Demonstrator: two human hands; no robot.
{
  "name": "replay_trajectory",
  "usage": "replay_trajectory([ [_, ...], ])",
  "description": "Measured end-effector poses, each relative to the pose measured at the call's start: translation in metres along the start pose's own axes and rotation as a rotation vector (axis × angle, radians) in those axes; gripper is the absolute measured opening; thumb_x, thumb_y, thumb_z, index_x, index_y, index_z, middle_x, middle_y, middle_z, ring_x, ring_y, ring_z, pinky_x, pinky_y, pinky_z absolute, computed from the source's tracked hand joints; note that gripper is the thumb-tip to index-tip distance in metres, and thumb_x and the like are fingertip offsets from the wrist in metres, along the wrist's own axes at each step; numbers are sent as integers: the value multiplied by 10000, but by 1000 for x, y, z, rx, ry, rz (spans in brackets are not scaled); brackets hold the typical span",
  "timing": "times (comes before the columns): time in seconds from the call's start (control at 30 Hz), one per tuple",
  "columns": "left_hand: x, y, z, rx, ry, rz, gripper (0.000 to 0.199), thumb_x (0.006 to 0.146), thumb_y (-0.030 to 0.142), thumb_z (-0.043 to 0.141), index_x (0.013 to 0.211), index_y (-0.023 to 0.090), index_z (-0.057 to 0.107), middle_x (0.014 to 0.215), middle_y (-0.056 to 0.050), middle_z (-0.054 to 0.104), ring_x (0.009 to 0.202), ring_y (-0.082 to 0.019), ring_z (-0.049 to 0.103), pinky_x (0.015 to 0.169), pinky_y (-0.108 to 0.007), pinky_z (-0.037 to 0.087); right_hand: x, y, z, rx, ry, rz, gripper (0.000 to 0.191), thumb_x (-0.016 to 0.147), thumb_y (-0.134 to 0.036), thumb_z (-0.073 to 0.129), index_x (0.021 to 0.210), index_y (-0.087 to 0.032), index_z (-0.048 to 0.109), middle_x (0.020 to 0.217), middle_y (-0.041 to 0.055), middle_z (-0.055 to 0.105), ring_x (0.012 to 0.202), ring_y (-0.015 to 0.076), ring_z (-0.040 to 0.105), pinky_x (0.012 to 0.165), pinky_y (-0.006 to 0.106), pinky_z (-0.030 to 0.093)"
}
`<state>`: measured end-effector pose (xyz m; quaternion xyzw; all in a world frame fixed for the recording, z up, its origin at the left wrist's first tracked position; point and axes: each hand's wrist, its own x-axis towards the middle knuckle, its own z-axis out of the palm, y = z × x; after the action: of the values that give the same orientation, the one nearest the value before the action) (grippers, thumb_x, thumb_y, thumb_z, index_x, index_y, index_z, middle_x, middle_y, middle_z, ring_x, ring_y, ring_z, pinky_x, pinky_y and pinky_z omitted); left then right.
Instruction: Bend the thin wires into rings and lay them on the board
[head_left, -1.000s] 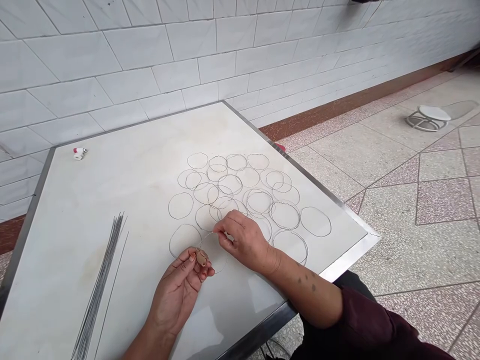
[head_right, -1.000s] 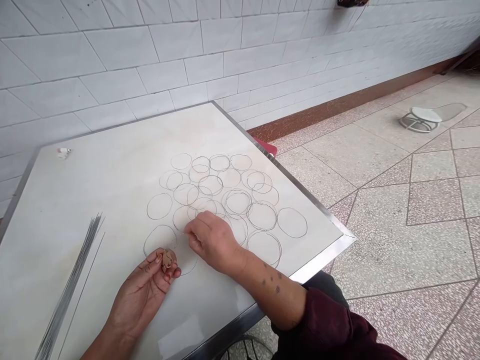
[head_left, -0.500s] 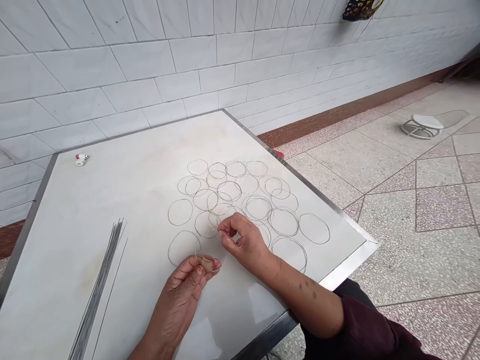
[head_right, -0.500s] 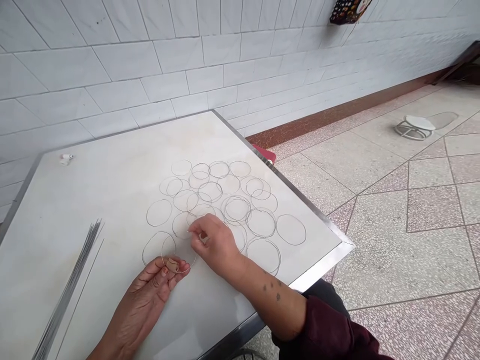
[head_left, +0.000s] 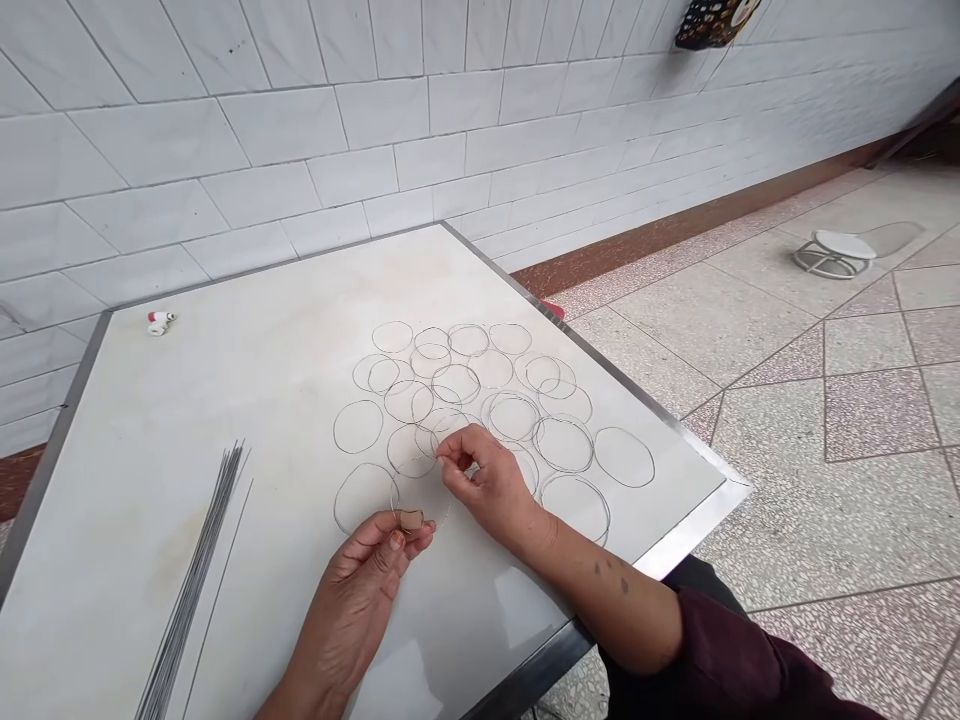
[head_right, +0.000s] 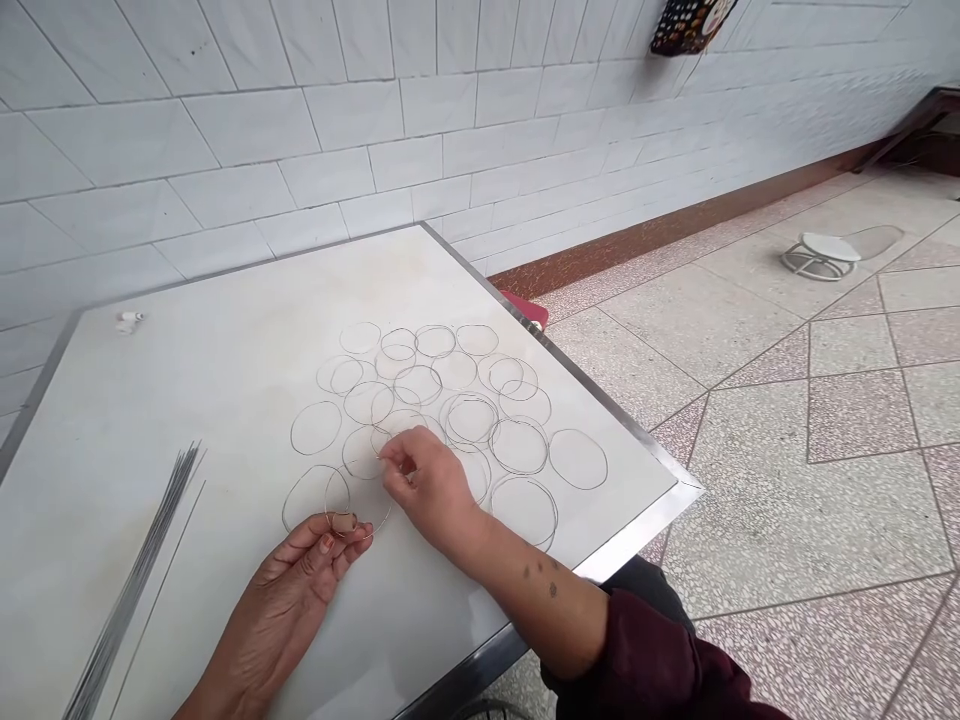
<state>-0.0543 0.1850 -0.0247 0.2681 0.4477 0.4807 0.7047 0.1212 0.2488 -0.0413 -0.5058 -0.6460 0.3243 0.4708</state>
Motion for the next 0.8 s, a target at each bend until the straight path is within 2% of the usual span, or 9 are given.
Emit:
replay_trajectory([
  [0.3,0,-2,-2,-34,56,13,168,741,314,815,869,210,784,938,-24,733,925,-209,686,1069,-415,427,-1,-1,2,15,11,-103,102,833,-133,603,876,-217,642,783,6,630,701,134,602,655,269,552],
  [0.57,-1,0,-2,-12,16,-12,166,769,326,789,884,207,779,953,-57,750,999,-236,674,1084,-421,393,-1,1,1,-51,41,-126,126,824,-99,578,854,-213,621,770,2,608,678,129,580,573,239,508],
  [0.7,-2,2,-3,12,-13,-2,305,814,392,733,1053,204,751,1001,-107,744,1062,-260,633,1047,-425,406,1,7,-1,-115,0,-272,150,874,-101,556,899,-217,647,775,14,613,719,142,575,595,250,504],
  [0.8,-2,4,-3,41,58,-1,282,841,421,691,1002,198,753,951,-105,727,977,-247,628,902,-379,468,2,10,-1,-104,-105,-442,141,934,-149,547,934,-221,668,803,30,641,784,159,587,648,270,522],
])
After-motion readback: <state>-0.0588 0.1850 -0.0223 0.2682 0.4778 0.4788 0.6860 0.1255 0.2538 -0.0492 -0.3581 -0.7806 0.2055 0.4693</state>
